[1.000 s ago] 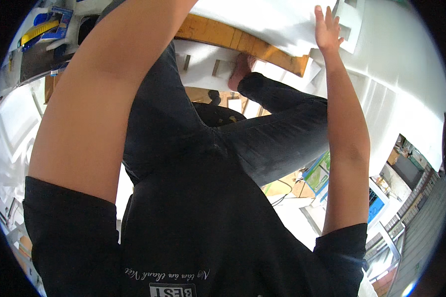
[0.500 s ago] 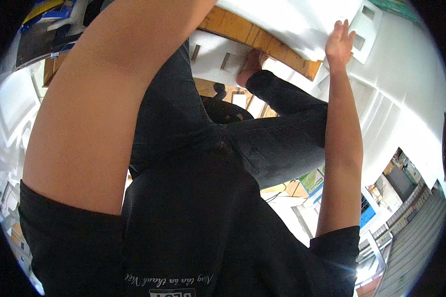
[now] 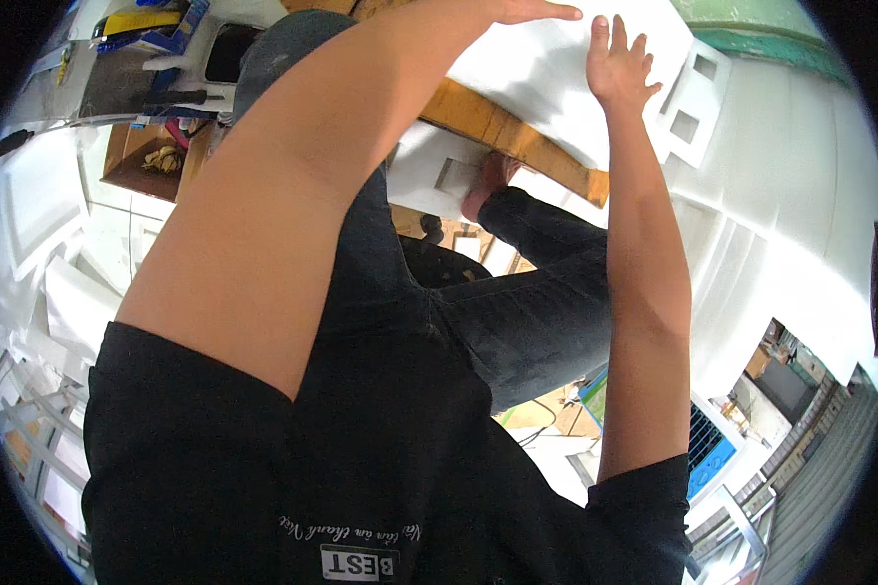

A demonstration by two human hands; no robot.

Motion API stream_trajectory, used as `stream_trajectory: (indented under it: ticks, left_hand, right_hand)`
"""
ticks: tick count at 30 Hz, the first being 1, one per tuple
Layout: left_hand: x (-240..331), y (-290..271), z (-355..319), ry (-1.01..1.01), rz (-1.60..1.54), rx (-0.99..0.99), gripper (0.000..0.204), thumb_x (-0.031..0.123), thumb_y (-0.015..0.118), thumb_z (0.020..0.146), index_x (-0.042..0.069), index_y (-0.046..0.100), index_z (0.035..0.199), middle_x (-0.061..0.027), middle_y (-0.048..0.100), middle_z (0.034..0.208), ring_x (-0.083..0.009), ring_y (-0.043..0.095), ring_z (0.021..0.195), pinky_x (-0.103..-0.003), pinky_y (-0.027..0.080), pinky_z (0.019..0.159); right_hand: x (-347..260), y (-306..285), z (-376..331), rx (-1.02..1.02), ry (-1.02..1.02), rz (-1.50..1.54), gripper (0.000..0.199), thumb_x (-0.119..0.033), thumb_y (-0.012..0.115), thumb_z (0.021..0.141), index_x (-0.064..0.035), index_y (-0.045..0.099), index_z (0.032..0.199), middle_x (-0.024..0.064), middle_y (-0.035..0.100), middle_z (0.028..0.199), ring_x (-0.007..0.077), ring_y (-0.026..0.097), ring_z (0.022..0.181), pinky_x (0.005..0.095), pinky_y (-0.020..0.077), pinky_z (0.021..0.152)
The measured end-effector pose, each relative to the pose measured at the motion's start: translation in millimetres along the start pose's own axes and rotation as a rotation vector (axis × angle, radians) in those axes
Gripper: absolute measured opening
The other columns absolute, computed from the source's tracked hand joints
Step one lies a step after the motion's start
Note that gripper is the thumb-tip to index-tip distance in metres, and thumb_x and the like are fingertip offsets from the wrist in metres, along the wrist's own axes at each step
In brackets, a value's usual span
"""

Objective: The person assembles white foam components by hand, repeatedly picking up pieces, aligning them, and pressing them together on a wooden workbench. The person handles multiple foam parts one at a time, stacking and adjusting them to form a larger assembly.

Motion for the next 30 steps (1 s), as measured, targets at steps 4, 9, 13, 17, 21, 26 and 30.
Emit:
stream_trajectory:
  ticks: [4,9,13,17,21,26,30]
  left_hand:
    - [2.2,6.0,3.6,-0.018,0.01,0.027,0.096,0.087,0.043,0.084,0.026,0.043,0.159,-0.0163,0.02,0.171,-0.0544,0.006,0.155,-0.081,0.003,0.114]
    - [3.0,16.6,1.0,-0.032,-0.007,0.146,0.091,0.085,0.044,0.085,0.028,0.047,0.157,-0.0214,0.019,0.171,-0.0555,0.008,0.154,-0.079,0.006,0.116]
    - [-4.6,16.5,8.7,-0.036,-0.002,0.103,0.082,0.077,0.04,0.092,0.027,0.047,0.157,-0.0219,0.019,0.17,-0.056,0.009,0.154,-0.078,0.007,0.117]
    - [-3.8,29.1,13.5,-0.005,-0.034,0.129,0.07,0.066,0.037,0.099,0.027,0.047,0.156,-0.0232,0.02,0.17,-0.0558,0.011,0.153,-0.076,0.009,0.117]
    - [-10.6,37.1,19.8,-0.022,0.004,0.163,0.064,0.057,0.047,0.101,0.018,0.054,0.151,-0.0275,0.036,0.162,-0.0525,0.03,0.149,-0.065,0.025,0.12]
    - [-37.0,24.1,33.9,-0.065,-0.629,0.341,0.059,0.051,0.053,0.102,0.023,0.048,0.154,-0.019,0.032,0.166,-0.0347,0.032,0.153,-0.055,0.024,0.123]
    - [-79.5,-7.0,37.8,-0.26,-1.029,0.57,0.053,0.033,0.066,0.099,0.003,0.058,0.142,-0.0219,0.054,0.149,-0.0386,0.047,0.141,-0.044,0.035,0.119]
  right_hand:
    - [-2.2,4.2,1.6,-0.051,0.021,-0.035,0.08,-0.073,0.017,0.101,-0.0258,0.031,0.164,0.0217,0.021,0.169,0.0467,0.021,0.155,0.0716,0.0107,0.121]
    - [1.5,22.0,10.0,0.243,-0.132,-0.177,0.07,-0.058,0.034,0.1,-0.0182,0.037,0.157,0.0233,0.039,0.152,0.0464,0.039,0.138,0.0649,0.0275,0.111]
    - [-17.0,0.2,7.4,-0.089,-0.063,-0.125,0.074,-0.068,0.018,0.103,-0.0278,0.034,0.162,0.0208,0.022,0.169,0.046,0.021,0.155,0.0758,0.0099,0.119]
    - [-46.3,7.7,0.5,0.029,-0.059,-0.082,0.072,-0.066,0.017,0.104,-0.0265,0.036,0.161,0.0165,0.027,0.169,0.0452,0.028,0.153,0.0753,0.0114,0.119]
    - [-51.1,8.8,-4.5,-0.041,-0.07,-0.101,0.074,-0.067,0.018,0.104,-0.0227,0.039,0.16,0.0166,0.038,0.163,0.0441,0.034,0.149,0.0732,0.0152,0.12]
    - [-38.9,-25.6,-4.2,-0.282,-0.406,-0.02,0.061,-0.056,0.048,0.103,-0.0135,0.054,0.145,0.0175,0.064,0.135,0.0322,0.057,0.131,0.0587,0.0367,0.112]
    - [-2.3,-64.6,-19.8,-0.23,-0.59,0.023,0.048,-0.031,0.071,0.093,-0.0118,0.06,0.136,0.014,0.068,0.122,0.0324,0.062,0.119,0.0519,0.0403,0.108]
Point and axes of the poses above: each hand's wrist, its own z-axis towards the middle knuckle, its own y-axis out of the palm, x = y × z, the point moved 2 cm from there along z, towards the middle knuckle
